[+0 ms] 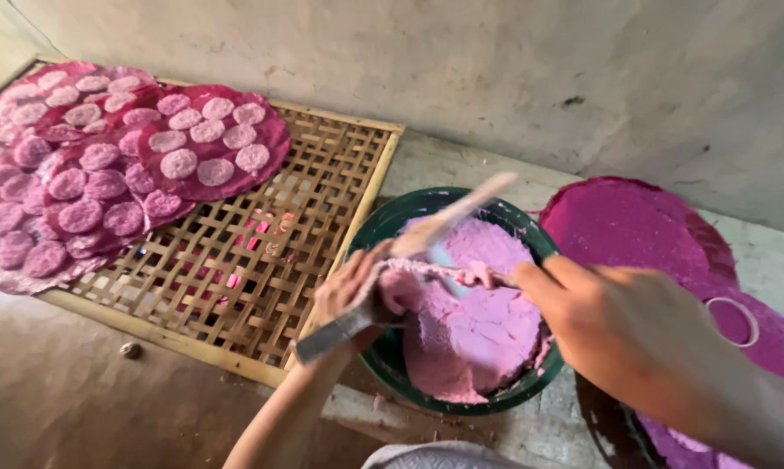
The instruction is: The person prepares purple rice cakes by using a manual press tool to stamp small circular dough patterns onto large purple bases, while also scraping pink dough from a green basin and applying it to the tool.
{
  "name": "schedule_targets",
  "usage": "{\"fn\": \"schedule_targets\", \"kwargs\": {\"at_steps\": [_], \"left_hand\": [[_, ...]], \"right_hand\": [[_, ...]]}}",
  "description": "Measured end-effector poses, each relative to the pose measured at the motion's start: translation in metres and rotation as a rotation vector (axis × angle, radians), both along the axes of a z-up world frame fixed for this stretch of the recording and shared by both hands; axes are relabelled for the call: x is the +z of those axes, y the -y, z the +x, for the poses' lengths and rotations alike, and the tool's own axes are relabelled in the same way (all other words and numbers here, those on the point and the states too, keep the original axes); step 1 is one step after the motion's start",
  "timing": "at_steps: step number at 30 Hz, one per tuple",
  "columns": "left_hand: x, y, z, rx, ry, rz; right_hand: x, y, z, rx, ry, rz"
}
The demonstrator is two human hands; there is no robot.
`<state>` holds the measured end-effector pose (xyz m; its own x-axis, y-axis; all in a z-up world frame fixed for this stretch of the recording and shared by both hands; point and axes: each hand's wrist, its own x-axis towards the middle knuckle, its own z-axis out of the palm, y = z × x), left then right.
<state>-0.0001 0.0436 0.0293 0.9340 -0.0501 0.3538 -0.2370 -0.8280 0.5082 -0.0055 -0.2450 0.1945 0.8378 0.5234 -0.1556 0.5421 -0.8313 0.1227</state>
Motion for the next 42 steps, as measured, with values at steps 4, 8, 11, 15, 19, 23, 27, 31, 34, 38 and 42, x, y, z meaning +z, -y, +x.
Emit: {"fn": "schedule_targets", "kwargs": {"at_steps": [4,8,11,15,19,23,27,31,34,38,42], "left_hand": [[0.001,0.015,0.002,-0.081,0.042,0.067],[-0.024,0.038,0.006,-0.035,0.095,-0.045],[-0.041,0.045,0.006,-0.102,0.093,-0.102],[-0.051,0.035,0.014,-0.019,0.064,0.097],[-0.042,0.022,0.015,0.163,0.246,-0.211],[-0.033,0.029,0.019,0.252,0.333,-0.096],[-0.026,0.021,0.026,0.280,0.236,-0.122],[-0.028,0.022,0.028,0.207,0.282,-0.099],[-0.036,0.037,0.027,0.132,0.399,0.002],[-0.043,0.038,0.036,0.192,0.257,0.116],[-0.052,0.011,0.041,0.330,0.099,-0.121]], "right_hand": [[-0.011,-0.020,0.012,0.101,-0.098,0.034],[-0.048,-0.066,0.010,0.314,-0.022,-0.182],[-0.062,-0.076,0.011,0.398,0.000,-0.130],[-0.052,-0.031,0.008,0.229,-0.098,0.106],[-0.057,-0.003,0.007,0.074,0.132,0.519],[-0.126,-0.051,0.007,0.277,-0.120,1.222],[-0.161,-0.044,-0.018,-0.080,-0.344,1.016],[-0.165,-0.011,0.004,-0.547,-0.620,0.587],[-0.183,-0.011,0.023,-0.295,-0.343,0.938],[-0.216,-0.026,0.005,0.011,-0.184,1.262],[-0.222,-0.006,-0.019,-0.363,-0.509,0.845]]}}
